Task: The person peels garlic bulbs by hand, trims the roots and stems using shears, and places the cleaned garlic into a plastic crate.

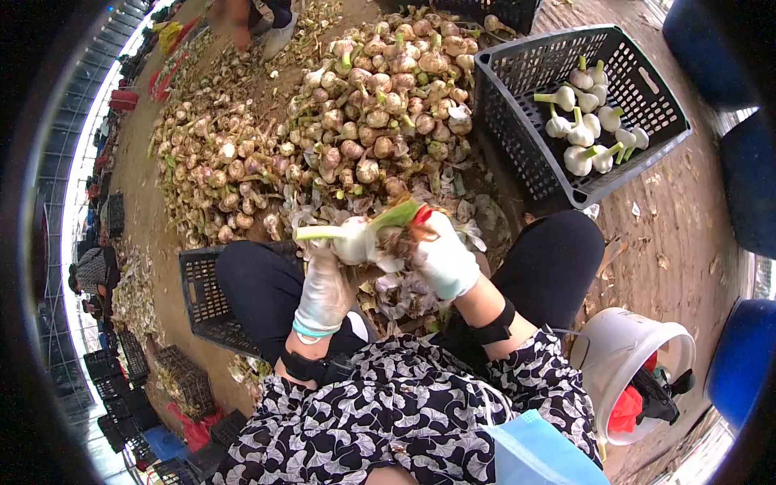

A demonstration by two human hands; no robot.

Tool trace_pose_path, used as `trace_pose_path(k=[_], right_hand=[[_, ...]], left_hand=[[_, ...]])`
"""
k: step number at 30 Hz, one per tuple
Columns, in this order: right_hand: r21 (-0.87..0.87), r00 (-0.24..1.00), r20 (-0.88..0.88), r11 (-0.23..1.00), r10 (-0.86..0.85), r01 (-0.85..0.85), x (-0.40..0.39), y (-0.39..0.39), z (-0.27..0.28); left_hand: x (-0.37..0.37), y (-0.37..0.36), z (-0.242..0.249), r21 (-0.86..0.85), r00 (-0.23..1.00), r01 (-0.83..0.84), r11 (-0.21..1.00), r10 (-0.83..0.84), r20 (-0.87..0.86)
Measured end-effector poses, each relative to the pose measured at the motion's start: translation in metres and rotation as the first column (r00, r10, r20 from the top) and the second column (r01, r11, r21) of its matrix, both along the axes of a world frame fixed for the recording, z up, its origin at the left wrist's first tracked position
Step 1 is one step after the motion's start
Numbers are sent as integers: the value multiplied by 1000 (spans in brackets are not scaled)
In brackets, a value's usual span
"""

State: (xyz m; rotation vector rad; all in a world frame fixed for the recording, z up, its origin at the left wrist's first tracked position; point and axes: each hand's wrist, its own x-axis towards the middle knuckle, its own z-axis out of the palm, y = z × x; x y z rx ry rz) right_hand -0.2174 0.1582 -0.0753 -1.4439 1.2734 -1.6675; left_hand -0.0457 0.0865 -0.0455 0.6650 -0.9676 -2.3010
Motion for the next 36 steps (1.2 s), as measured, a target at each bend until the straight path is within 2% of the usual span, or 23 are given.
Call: trace_pose_path(k=[1, 3, 5, 7, 8, 9, 11, 12, 14, 15, 16, 17, 19, 20, 21, 23, 25, 27, 28, 29, 31, 34, 36], right_hand=[[16, 999, 23, 999, 36, -36, 4, -1, -4], [30, 996, 50, 997, 73, -75, 2, -6, -14], [408, 953, 200, 904, -225, 128, -19, -15, -24], [485, 730, 497, 848, -468, 213, -31, -28, -18], [486, 923, 164, 843, -347, 231, -34, -27, -50], [357, 991, 84, 931, -108, 72, -14, -23, 3], [203, 809, -588, 963, -24, 177, 2, -21, -29], [792, 777, -454, 597, 435, 129, -9, -21, -22], [811, 903, -302, 581, 307, 73, -16, -21, -9], [797, 969, -146, 604, 199, -3, -21, -22, -4], [438, 890, -364, 893, 276, -97, -24, -21, -28], [498, 978, 60, 843, 198, -201, -12, -18, -4], [456, 977, 111, 864, 184, -214, 10, -21, -31], [327, 939, 319, 915, 128, -236, 17, -26, -34], [329, 938, 321, 914, 128, -237, 12, -23, -34], [560, 981, -107, 825, 163, -76, -6, -17, -21], [657, 988, -55, 750, 142, -72, -9, -17, -12], [629, 966, 254, 748, 59, -211, -2, -16, 11], [413, 977, 187, 895, 98, -169, 7, -14, -5], [528, 973, -177, 848, 147, -32, 7, -9, 15], [412, 934, -333, 911, 129, 21, 6, -8, 5], [402, 954, -285, 893, -90, 204, 6, -13, -16], [564, 987, -163, 822, 11, 84, -4, -12, -19]], left_hand=[[3, 1, -8, -182, 998, -34, 983, 45, 54], [4, 1, -10, -252, 967, -136, 958, 184, 176], [10, 2, 5, -1, 986, -112, 994, 111, 124], [9, -1, 14, 67, 998, -54, 996, 52, 28], [9, -3, 13, 35, 998, -23, 999, 21, 67], [8, -4, 12, 2, 995, 2, 1000, -2, 103], [10, -6, 13, -57, 983, -5, 998, 15, 181], [13, -9, 12, -155, 969, 49, 987, -10, 247], [21, -20, 7, -436, 919, 170, 884, 18, 393], [22, -18, 4, -437, 920, 167, 884, 20, 391], [22, -14, 3, -384, 917, 133, 914, 34, 398], [19, -12, 7, -329, 913, 100, 939, 45, 406], [17, -13, 9, -396, 888, 179, 901, 26, 460], [21, -14, 4, -242, 932, 131, 961, -36, 361], [25, -14, 1, -74, 965, 99, 992, -77, 251], [29, -11, 1, -49, 957, 60, 997, -43, 288], [26, -10, 6, -69, 955, -3, 998, 23, 296], [22, -9, 3, -134, 951, -23, 991, 63, 303], [20, -9, 3, -203, 934, 3, 979, 70, 349], [18, -8, 4, -270, 915, 35, 962, 77, 396], [21, -10, 8, -260, 898, 75, 963, 48, 437], [25, -10, 11, -7, 970, 110, 994, -106, 217], [22, -9, 11, -22, 969, 100, 995, -93, 227]])
